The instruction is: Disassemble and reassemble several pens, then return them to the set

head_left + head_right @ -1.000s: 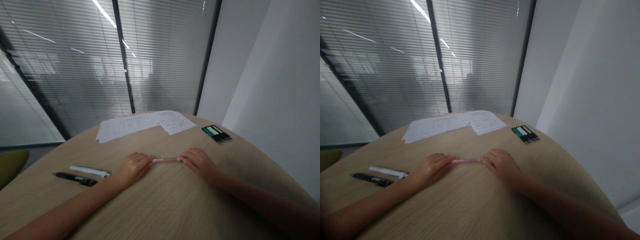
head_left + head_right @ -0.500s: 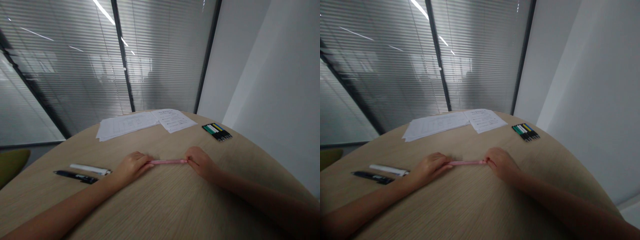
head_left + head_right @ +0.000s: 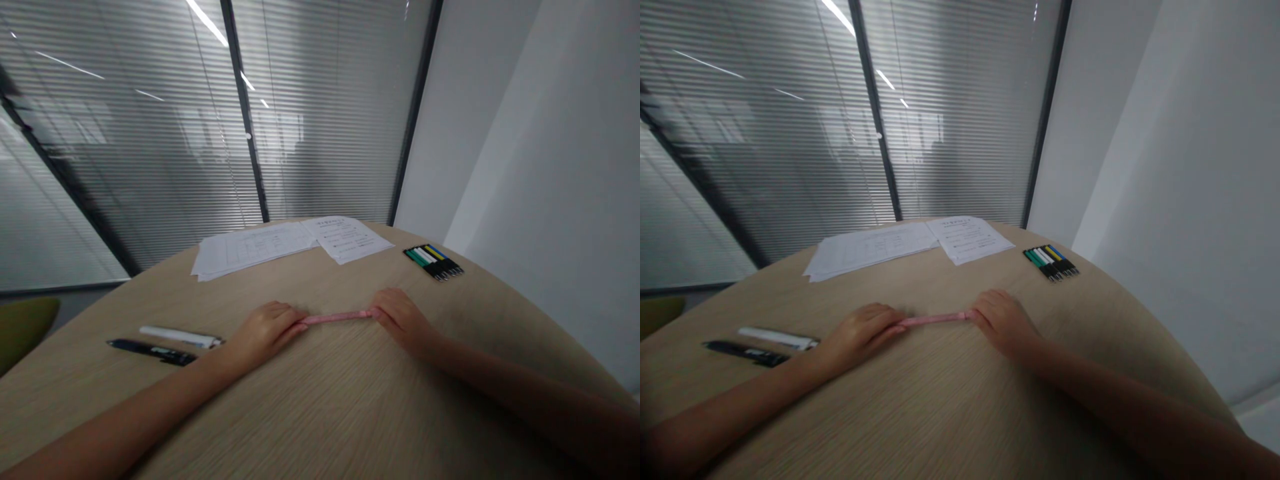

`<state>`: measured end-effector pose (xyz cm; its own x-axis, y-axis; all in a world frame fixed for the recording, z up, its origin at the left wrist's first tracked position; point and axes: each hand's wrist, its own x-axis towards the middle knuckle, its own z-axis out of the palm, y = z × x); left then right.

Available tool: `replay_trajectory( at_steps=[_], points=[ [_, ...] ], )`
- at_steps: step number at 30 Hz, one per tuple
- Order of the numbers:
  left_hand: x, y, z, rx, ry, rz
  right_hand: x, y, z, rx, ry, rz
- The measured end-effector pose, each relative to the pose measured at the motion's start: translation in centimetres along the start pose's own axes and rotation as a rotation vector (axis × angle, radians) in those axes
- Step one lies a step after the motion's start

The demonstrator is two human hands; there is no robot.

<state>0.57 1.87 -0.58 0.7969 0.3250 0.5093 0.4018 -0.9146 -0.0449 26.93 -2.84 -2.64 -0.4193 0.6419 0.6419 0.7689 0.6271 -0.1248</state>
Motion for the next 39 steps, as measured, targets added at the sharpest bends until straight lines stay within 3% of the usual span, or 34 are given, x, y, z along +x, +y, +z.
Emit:
replay_trajectory(
  at_steps=[4, 11, 21, 31, 39],
  points=[
    [-0.19, -0.21, 0.21, 0.005, 0.022, 0.007, 0.09, 0.06, 0.11, -0.019, -0.023, 0.014],
    [0.01, 0.09, -0.03, 0.02, 0.029, 0.011, -0.15, -0.06, 0.15, 0.147, -0.044, 0.081],
    [0.0, -0.02, 0.18, 0.02, 0.013, 0.021, -0.09, 0.26, 0.1, 0.104, -0.073, 0.061],
    [-0.13, -0.12, 0.22, 0.028, 0.009, 0.013, 0.17, 0.17, -0.16, 0.205, -0.106, 0.066],
    [0.04, 0.14, -0.14, 0.026, 0.004, -0.021, -0.09, 0.26, 0.07, 0.259, -0.03, 0.06]
  ],
)
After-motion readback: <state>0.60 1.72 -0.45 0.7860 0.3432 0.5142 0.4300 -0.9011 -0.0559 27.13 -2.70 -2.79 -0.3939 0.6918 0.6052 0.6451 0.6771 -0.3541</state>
